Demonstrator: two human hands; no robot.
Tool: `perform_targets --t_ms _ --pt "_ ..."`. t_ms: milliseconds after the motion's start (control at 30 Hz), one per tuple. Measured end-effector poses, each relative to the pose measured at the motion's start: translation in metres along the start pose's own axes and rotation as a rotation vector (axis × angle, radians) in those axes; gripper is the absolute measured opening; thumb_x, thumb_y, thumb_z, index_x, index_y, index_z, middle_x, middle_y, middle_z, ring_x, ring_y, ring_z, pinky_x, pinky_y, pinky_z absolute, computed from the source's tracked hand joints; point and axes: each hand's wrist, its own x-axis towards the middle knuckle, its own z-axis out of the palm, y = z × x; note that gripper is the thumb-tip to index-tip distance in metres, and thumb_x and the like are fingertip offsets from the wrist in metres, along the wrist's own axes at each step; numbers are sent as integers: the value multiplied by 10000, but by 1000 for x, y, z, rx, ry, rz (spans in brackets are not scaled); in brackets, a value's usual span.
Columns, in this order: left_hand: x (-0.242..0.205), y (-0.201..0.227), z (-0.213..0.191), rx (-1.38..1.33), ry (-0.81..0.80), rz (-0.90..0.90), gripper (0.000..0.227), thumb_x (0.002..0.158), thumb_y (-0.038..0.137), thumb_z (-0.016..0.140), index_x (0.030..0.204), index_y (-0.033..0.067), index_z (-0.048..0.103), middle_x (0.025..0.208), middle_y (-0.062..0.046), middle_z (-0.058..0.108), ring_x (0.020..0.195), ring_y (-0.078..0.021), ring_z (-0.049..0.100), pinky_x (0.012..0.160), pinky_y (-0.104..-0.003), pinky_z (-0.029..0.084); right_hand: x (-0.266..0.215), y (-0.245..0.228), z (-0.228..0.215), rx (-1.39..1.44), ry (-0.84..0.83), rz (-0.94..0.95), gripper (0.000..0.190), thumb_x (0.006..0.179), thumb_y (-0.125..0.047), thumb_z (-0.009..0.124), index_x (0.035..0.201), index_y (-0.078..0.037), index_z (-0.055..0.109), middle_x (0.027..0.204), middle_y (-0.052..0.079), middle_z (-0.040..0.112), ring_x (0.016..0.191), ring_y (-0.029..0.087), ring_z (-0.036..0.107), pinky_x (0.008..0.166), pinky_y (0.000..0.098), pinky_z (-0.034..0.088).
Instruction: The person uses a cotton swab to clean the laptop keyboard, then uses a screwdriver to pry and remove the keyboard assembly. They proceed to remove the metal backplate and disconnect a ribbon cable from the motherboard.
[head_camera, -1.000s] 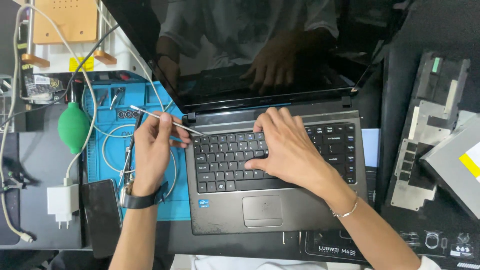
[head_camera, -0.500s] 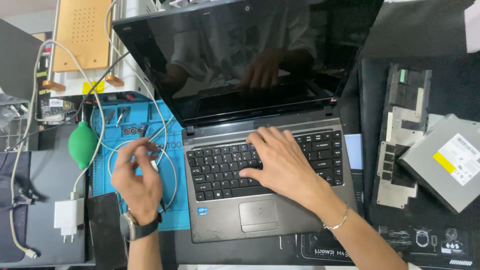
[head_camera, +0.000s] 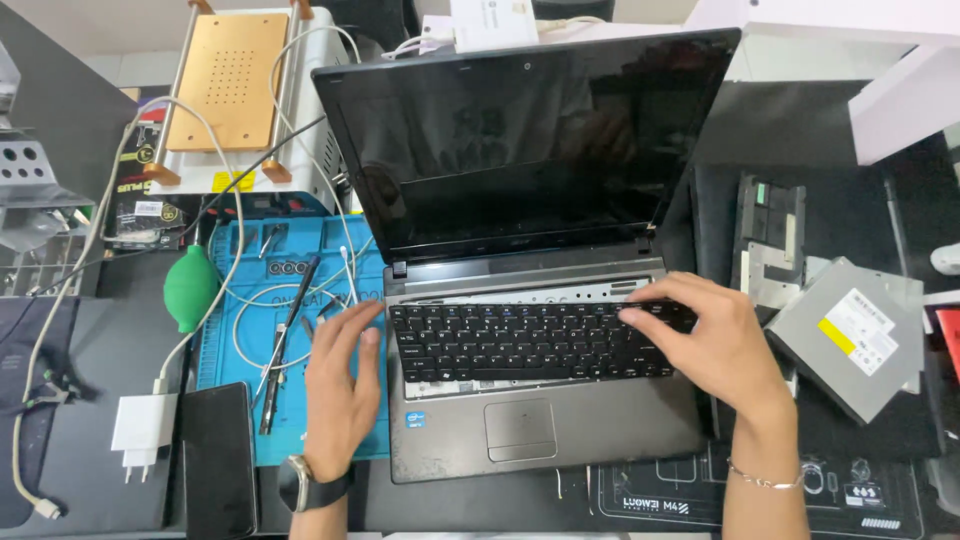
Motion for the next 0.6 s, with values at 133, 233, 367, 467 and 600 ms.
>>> perform_targets --t_ms 133,233,367,467,600 --pt "-20 -16 32 -279 -27 -278 260 988 201 647 1127 -17 671 1020 -130 732 944 -232 690 867 -319 520 -30 43 12 144 53 123 188 802 -143 824 945 -35 769 860 45 770 756 129 702 679 280 517" --pt "-28 -22 48 -303 37 -299 290 958 203 689 1101 -49 678 939 -144 733 890 -210 667 827 -298 504 -56 85 42 500 144 381 251 830 -73 803 1071 -14 766 926 20 733 748 69 555 646 233 406" --pt "-39 -31 53 -398 40 -380 259 977 188 696 1064 -55 684 1016 -165 738 1018 -231 647 895 -309 495 -75 102 66 886 270 296 190 941 -67 729 1118 -4 703 998 3 712 895 45 617 815 186 473" --pt "-51 -34 52 -384 78 -277 223 979 161 706 1033 -54 681 1035 -163 746 1194 -229 669 976 -313 482 -94 115 77 956 334 296 180 958 -50 720 1129 -7 687 1007 8 707 884 45 610 801 184 467" --pt "-55 -23 46 -441 124 -298 200 946 130 703 1060 -34 687 1191 -144 732 1087 -242 699 926 -345 508 -105 119 79 947 411 256 178 972 -32 735 1139 -4 679 1005 12 694 879 47 600 791 189 461"
